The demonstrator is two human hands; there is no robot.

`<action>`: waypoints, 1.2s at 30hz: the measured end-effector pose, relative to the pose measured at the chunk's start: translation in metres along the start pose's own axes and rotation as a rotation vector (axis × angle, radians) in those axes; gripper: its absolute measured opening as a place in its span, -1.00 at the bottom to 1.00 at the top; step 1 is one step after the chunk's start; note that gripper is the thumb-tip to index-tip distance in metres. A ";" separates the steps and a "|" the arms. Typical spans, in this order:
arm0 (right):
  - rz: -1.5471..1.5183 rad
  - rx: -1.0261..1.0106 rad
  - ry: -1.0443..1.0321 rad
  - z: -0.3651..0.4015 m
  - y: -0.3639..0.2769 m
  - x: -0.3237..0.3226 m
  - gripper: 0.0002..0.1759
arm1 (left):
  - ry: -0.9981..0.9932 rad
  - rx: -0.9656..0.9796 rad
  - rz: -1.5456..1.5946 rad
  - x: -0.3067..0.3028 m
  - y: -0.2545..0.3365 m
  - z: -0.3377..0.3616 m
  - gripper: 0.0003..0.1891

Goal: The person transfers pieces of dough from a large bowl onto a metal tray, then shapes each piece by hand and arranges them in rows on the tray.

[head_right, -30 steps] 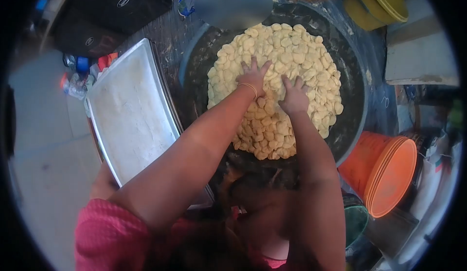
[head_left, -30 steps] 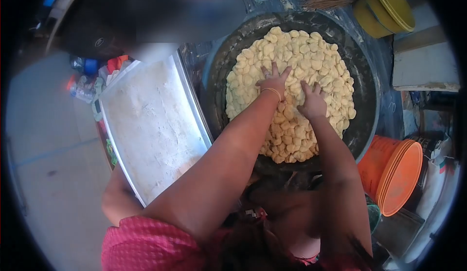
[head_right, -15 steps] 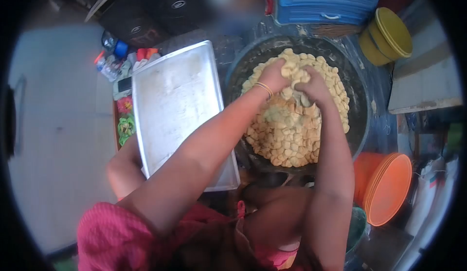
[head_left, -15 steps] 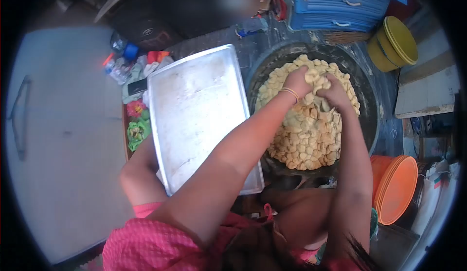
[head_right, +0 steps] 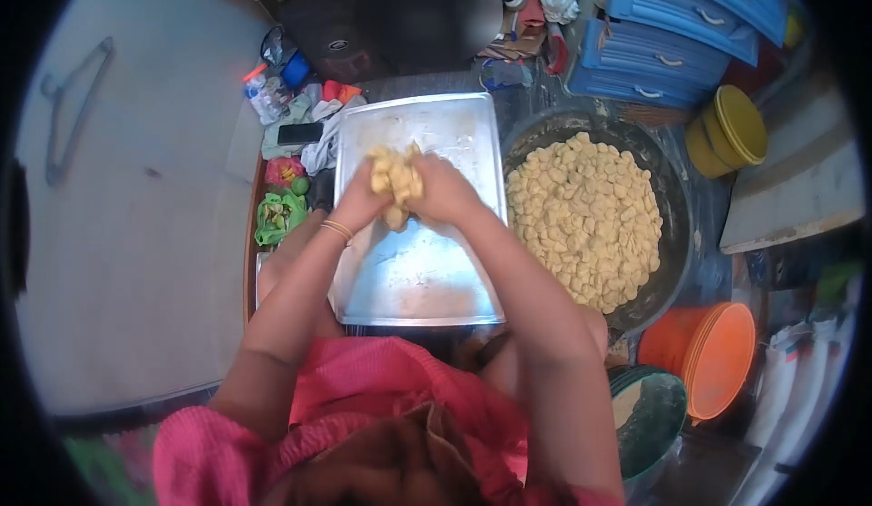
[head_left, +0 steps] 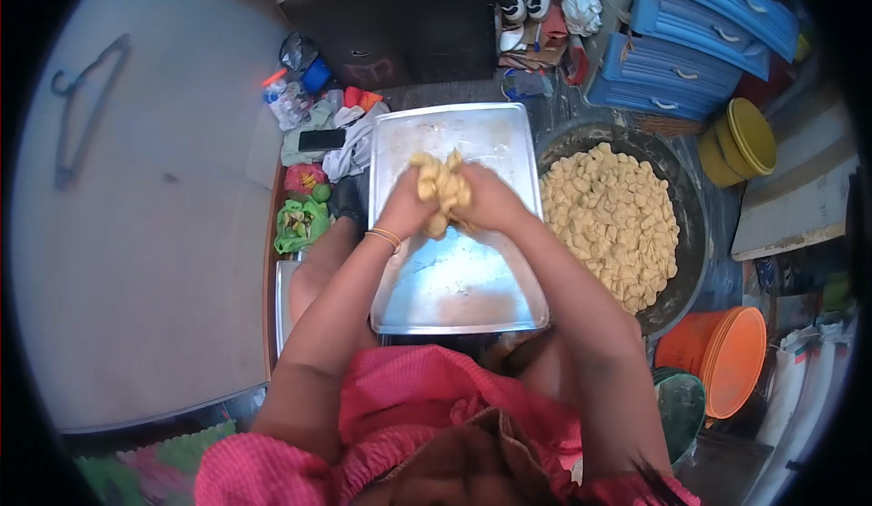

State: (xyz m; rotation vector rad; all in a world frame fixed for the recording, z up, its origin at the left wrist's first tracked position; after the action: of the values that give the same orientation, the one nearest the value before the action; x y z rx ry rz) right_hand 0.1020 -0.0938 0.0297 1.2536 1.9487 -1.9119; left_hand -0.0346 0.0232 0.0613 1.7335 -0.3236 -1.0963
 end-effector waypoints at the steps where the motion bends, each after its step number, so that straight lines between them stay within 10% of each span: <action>1: 0.007 -0.009 -0.009 0.009 -0.010 0.009 -0.27 | -0.010 0.050 -0.184 0.003 -0.033 0.009 -0.43; 7: 0.452 0.110 -0.465 -0.007 -0.031 0.000 0.00 | -0.190 0.046 -0.163 -0.032 -0.061 0.002 -0.41; 10: 0.404 0.219 -0.519 -0.047 -0.041 -0.021 -0.27 | -0.271 0.021 -0.139 -0.052 -0.064 -0.023 -0.54; 15: 0.422 0.149 -0.136 -0.090 -0.025 0.018 -0.46 | -0.330 -0.187 -0.087 -0.073 -0.074 -0.086 -0.59; 27: 0.339 0.154 -0.068 -0.132 0.028 0.018 -0.56 | 0.335 0.004 0.132 -0.043 -0.127 -0.119 -0.75; 30: 0.614 0.184 -0.170 -0.134 -0.004 0.009 -0.55 | 0.300 -0.161 0.242 -0.042 -0.128 -0.125 -0.81; 36: 0.234 -0.020 0.086 -0.157 0.006 0.043 -0.63 | 0.295 -0.183 0.476 -0.034 -0.132 -0.131 -0.83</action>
State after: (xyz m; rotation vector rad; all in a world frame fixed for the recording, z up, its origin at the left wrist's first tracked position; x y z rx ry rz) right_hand 0.1468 0.0627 0.0270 1.5058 1.7630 -1.7484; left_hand 0.0148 0.1839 -0.0241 1.5219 -0.4096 -0.5032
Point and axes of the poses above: each hand's wrist, its own z-axis away from the middle knuckle, its own x-axis out of the palm, y = z × x, the point moved 1 cm from there along -z, towards the middle knuckle, and after that the axes turned 6 degrees about y, right-handed, at the moved point
